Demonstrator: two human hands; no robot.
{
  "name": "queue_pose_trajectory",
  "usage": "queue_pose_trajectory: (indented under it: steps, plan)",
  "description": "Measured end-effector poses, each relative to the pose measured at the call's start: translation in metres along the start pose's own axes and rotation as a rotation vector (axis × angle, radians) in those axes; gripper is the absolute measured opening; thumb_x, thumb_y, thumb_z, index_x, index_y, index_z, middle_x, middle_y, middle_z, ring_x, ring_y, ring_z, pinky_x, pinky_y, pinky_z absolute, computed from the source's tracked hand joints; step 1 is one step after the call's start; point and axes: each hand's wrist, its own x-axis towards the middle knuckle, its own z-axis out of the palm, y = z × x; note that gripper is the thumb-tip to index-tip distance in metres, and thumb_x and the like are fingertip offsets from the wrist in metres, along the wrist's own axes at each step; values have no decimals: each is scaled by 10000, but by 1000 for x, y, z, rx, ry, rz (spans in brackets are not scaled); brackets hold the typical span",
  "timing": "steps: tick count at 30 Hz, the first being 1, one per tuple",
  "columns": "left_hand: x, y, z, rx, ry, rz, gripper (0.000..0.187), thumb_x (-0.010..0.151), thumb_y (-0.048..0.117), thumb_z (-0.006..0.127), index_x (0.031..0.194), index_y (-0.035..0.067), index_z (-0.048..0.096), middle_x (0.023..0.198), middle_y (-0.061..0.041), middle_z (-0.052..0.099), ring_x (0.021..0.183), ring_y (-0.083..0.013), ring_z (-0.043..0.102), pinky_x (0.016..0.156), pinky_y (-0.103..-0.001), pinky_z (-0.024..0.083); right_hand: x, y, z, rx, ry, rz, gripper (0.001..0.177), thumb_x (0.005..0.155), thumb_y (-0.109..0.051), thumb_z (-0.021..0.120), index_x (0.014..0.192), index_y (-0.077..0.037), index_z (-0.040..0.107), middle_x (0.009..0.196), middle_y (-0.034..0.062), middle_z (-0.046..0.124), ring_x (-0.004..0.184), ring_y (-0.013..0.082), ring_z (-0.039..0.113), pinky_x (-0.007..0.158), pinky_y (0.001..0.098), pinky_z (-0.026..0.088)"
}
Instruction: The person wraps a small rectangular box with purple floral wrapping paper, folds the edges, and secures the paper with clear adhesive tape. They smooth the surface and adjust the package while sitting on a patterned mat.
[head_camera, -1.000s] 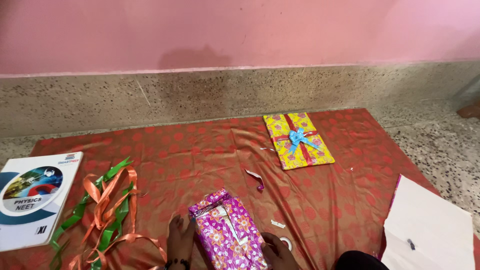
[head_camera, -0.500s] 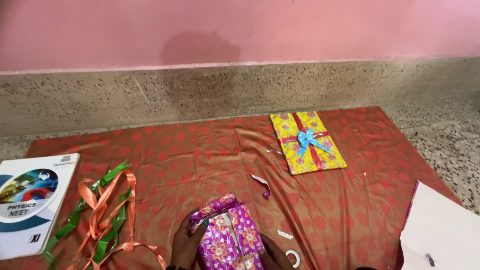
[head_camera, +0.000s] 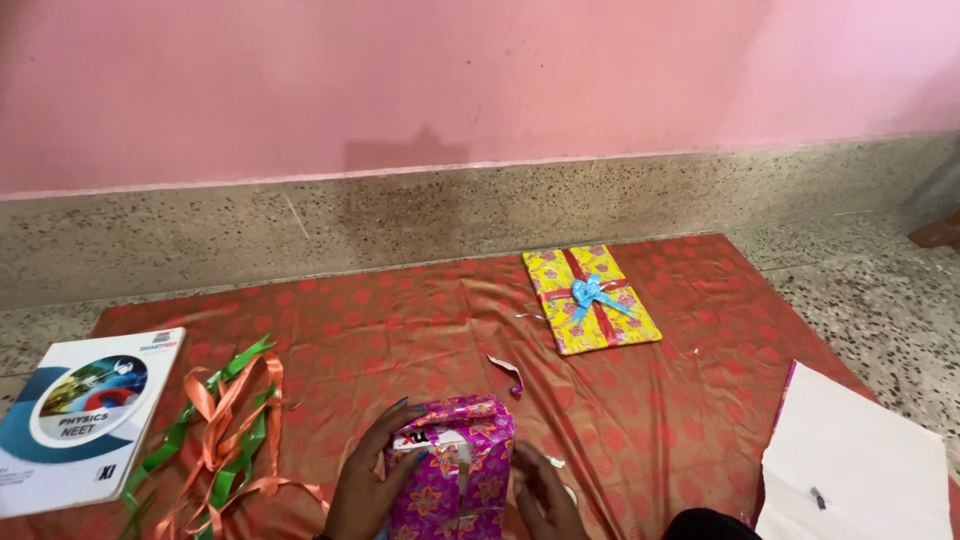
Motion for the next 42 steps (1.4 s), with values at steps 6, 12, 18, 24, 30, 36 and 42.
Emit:
queue_pose_trajectory:
  steps: [6,12,18,24,30,36,42]
  plan:
    - [-16,-2,-21,74,6,57,391,882,86,736,1268,55,675,1386,-108,676,1467,-246,486,1168,-398,381,12,-128,33,-516,21,-504,517,919,-141,709,1409,-74,560,1506,140,537,1441,290,472,1139,436,398]
    - [-17,11,-29,179,12,-22,464,817,124,779,1264,106,656,1348,-74,641,1308,-229,597,1081,-374,463,35,-160,58,-538,-226,-415,351,924,-183,704,1269,-120,696,1391,99,643,1299,285,612,1042,393,503]
    - [-9,25,-32,355,-100,-149,401,828,206,766,1229,212,772,1227,17,683,1166,-187,630,837,-345,562,39,-137,61,-490,-152,-534,259,916,-147,711,1156,-100,795,1203,87,787,1225,280,680,1068,407,502]
    - [-15,11,-30,398,-31,138,303,792,170,807,1094,138,810,1180,-22,711,1205,-229,605,1009,-377,485,38,-129,57,-564,-171,-546,273,919,-141,699,1172,-114,796,1206,66,793,1268,268,663,1090,408,496]
    - [-16,10,-24,353,-18,282,256,844,162,778,1091,99,763,1284,-57,735,1284,-258,612,1107,-447,396,40,-133,50,-656,-219,-594,265,912,-163,721,1161,-120,801,1218,69,777,1269,269,665,1066,401,524]
    - [-18,18,-20,461,36,265,311,795,249,818,1080,134,771,1173,5,768,1185,-219,656,1060,-433,412,39,-146,52,-734,-251,-613,253,928,-176,707,1159,-103,781,1214,79,765,1263,284,661,1043,402,531]
    - [-8,5,-17,400,89,221,241,776,239,826,980,117,789,1145,-1,790,1188,-240,662,1045,-437,416,43,-174,67,-855,-256,-708,302,880,-187,736,1154,-60,732,1164,113,711,1154,346,658,956,436,522]
